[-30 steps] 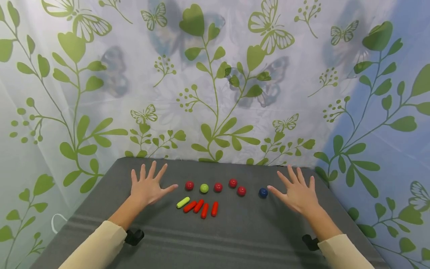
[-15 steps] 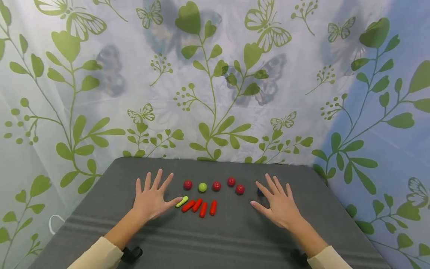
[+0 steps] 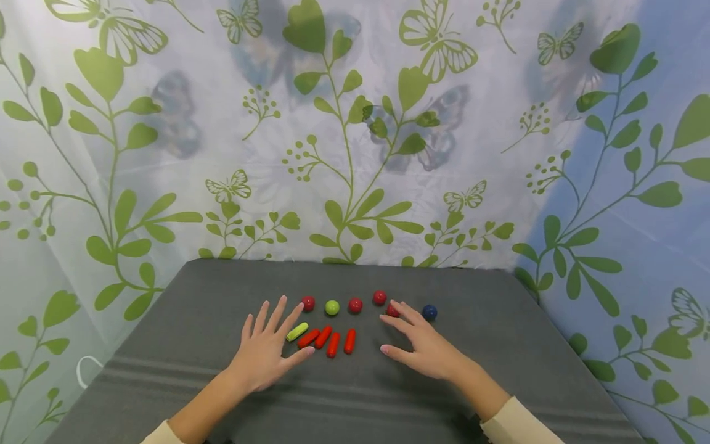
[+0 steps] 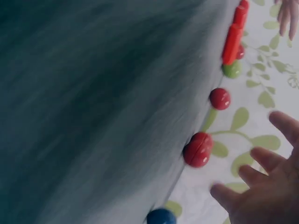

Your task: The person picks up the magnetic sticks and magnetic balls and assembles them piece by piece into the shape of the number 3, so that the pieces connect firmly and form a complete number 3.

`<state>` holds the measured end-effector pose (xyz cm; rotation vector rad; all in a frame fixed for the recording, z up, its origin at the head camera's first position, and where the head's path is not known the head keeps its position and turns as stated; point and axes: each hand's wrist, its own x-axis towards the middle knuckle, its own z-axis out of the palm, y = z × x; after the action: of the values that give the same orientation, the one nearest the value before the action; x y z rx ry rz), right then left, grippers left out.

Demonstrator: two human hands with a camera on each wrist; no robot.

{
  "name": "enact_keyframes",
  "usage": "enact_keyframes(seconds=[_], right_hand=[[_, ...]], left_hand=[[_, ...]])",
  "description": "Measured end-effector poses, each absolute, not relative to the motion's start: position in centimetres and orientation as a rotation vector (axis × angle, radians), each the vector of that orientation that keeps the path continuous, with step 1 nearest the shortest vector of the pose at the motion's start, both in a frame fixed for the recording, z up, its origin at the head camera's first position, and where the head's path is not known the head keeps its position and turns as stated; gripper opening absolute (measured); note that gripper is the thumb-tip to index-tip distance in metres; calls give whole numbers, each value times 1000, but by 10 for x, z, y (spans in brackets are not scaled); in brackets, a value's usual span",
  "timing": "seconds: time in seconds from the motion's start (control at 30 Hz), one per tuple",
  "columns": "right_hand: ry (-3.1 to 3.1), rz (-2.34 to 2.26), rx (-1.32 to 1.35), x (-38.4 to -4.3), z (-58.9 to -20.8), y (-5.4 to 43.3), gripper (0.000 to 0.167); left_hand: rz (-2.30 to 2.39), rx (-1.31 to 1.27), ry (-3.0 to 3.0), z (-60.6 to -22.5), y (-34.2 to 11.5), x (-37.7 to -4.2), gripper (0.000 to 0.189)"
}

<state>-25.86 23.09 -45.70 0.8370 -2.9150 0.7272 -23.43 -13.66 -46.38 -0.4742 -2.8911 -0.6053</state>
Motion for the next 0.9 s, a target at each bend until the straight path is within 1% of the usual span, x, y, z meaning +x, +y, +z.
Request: enact_keyframes(seconds=[0.17,0.4,0.77,0.9], right_hand=[[-2975,873,947,-269,-458,221,70],[-2945,1012,1028,-283,-457,208,62],[-2953,1271,1132,-300,-457,192,52],[-2951,1288,1160,-308,-460,187,47]], left_hand=[[-735,-525,-2897,-463,-125,-219,82],[-890,-530,-2867,-468,-120,-203,80],[-1158,-463,-2844,-470,-113,-186,74],[-1237,-451,-2850,-470,-112,-182,74]])
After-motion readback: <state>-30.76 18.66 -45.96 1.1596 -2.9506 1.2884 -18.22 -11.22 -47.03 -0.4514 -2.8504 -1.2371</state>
